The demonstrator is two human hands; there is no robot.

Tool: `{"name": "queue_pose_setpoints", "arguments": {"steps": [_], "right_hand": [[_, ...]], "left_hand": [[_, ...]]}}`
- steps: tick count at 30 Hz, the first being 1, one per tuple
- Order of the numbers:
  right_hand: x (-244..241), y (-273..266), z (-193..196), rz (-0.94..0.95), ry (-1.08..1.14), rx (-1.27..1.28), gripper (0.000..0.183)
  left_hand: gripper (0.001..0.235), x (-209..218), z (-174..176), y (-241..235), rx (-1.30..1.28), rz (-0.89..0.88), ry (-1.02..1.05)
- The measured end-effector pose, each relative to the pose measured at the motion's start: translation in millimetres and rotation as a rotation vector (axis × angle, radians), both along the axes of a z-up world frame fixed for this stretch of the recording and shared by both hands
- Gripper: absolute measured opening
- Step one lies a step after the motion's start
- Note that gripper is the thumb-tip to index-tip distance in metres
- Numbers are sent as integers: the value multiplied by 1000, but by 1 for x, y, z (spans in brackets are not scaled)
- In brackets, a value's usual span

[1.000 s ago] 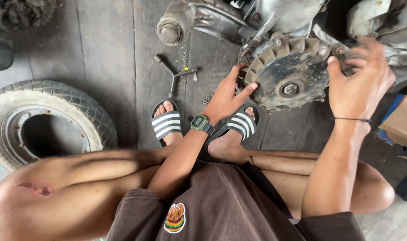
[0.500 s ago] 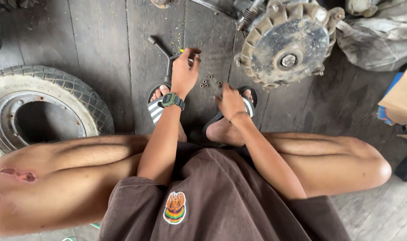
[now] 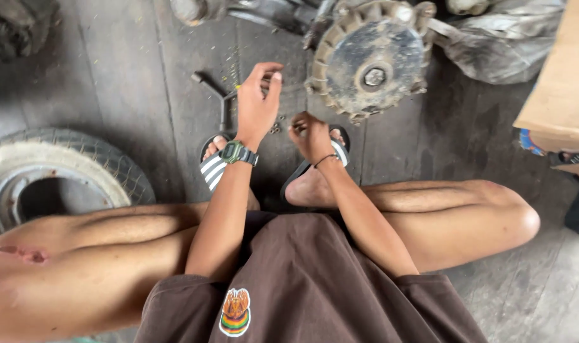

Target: Disassembling a motorcycle engine by removing bolts and prying off covers using a wrench and screwdriver.

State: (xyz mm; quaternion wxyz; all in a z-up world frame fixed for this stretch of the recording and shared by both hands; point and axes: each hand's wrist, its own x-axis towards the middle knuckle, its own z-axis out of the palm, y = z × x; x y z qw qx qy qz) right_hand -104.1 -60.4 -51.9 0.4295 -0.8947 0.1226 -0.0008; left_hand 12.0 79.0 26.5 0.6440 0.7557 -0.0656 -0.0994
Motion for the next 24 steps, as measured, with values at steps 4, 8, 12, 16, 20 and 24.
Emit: {"name": "queue_pose_setpoints", "arguments": {"steps": [4,8,12,16,20,24], "right_hand": [[-3,11,83,-4,-28,53,18],[-19,8,152,-210,-28,327,23],[-22,-31,169,-375,-99,387,20],[1,-80,184,-412,-350,140,17],[44,-119,192,-340,-603,-167,11],[80,-132,193,-279,-615,-294,13]], "left_hand": [[29,2,26,-21,-63,-37,48],[55,-1,30,-45,-52,-179,-122],[71,1,19,-66,62,-220,-122],[91,-3,10,-83,170,-239,-174],[96,-1,7,-85,205,-259,-232],[95,2,16,-81,214,-284,-217]]}}
